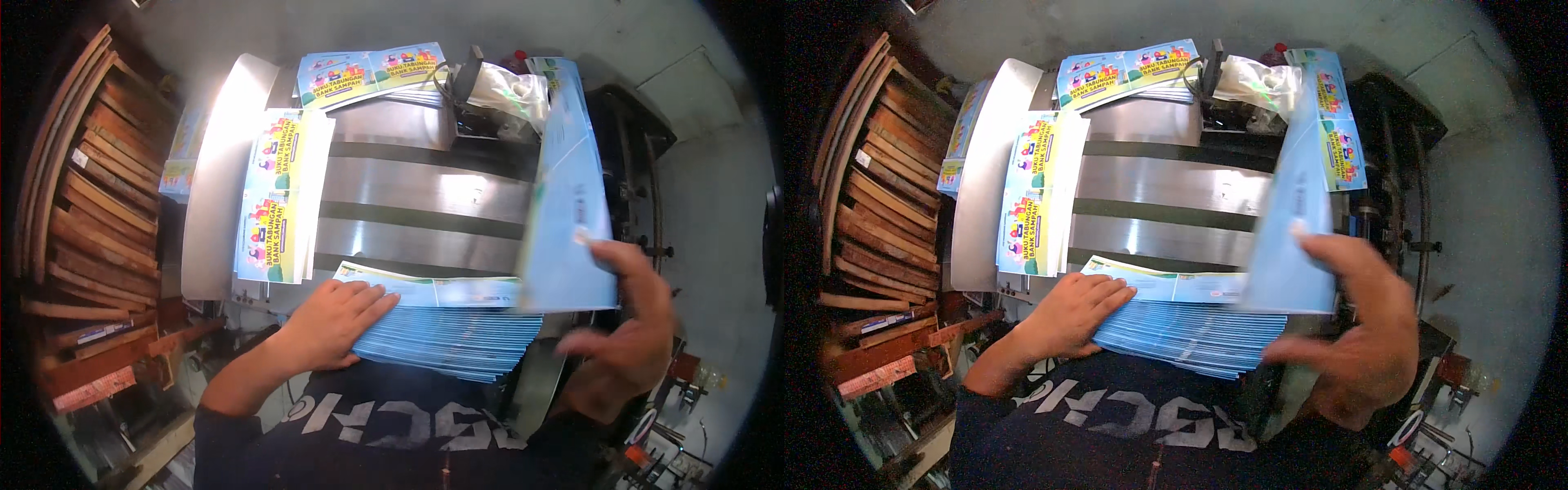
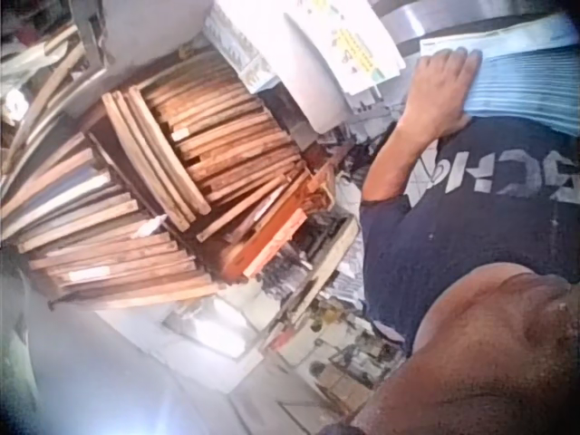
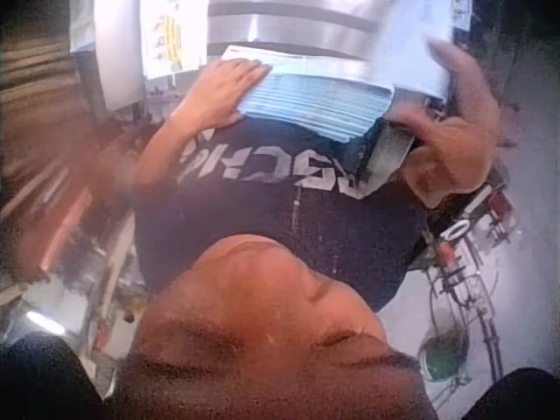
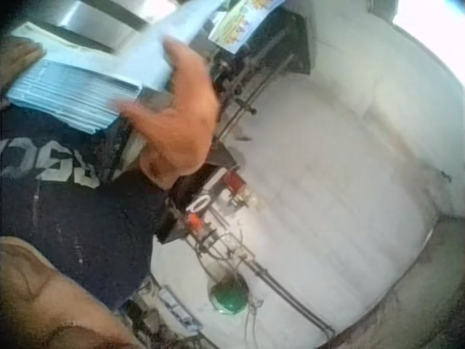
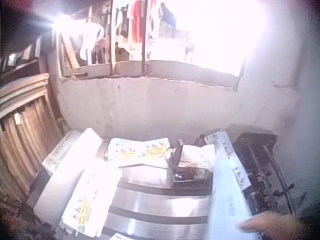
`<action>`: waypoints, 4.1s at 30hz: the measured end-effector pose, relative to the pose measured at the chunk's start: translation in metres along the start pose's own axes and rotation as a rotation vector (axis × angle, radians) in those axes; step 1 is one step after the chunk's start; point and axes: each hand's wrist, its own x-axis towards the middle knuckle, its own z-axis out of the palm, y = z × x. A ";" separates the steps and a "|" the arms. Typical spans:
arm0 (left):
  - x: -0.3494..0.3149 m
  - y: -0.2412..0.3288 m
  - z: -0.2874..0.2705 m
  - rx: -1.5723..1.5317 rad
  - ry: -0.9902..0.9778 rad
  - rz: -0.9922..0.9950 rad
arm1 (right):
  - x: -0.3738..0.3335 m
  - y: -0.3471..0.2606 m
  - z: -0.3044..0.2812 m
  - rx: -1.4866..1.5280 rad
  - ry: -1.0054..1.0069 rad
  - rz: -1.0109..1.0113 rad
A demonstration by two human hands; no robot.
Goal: The person organizes printed booklets by picking them up from a workbench and a cardboard box, checking the internal pages, and stacking them in a large pile on another surface.
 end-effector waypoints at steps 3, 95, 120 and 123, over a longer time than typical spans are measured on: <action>0.000 -0.004 0.003 -0.022 -0.011 0.010 | 0.026 -0.015 0.027 -0.182 -0.211 0.006; 0.027 -0.080 0.083 -0.638 0.872 -0.377 | -0.039 0.147 0.169 0.892 0.038 0.478; -0.039 0.053 0.145 -1.552 0.860 -0.977 | -0.020 0.066 0.120 -0.133 -0.352 0.432; -0.037 0.050 0.155 -1.579 0.831 -0.933 | 0.013 0.000 0.173 -0.097 -0.447 -0.161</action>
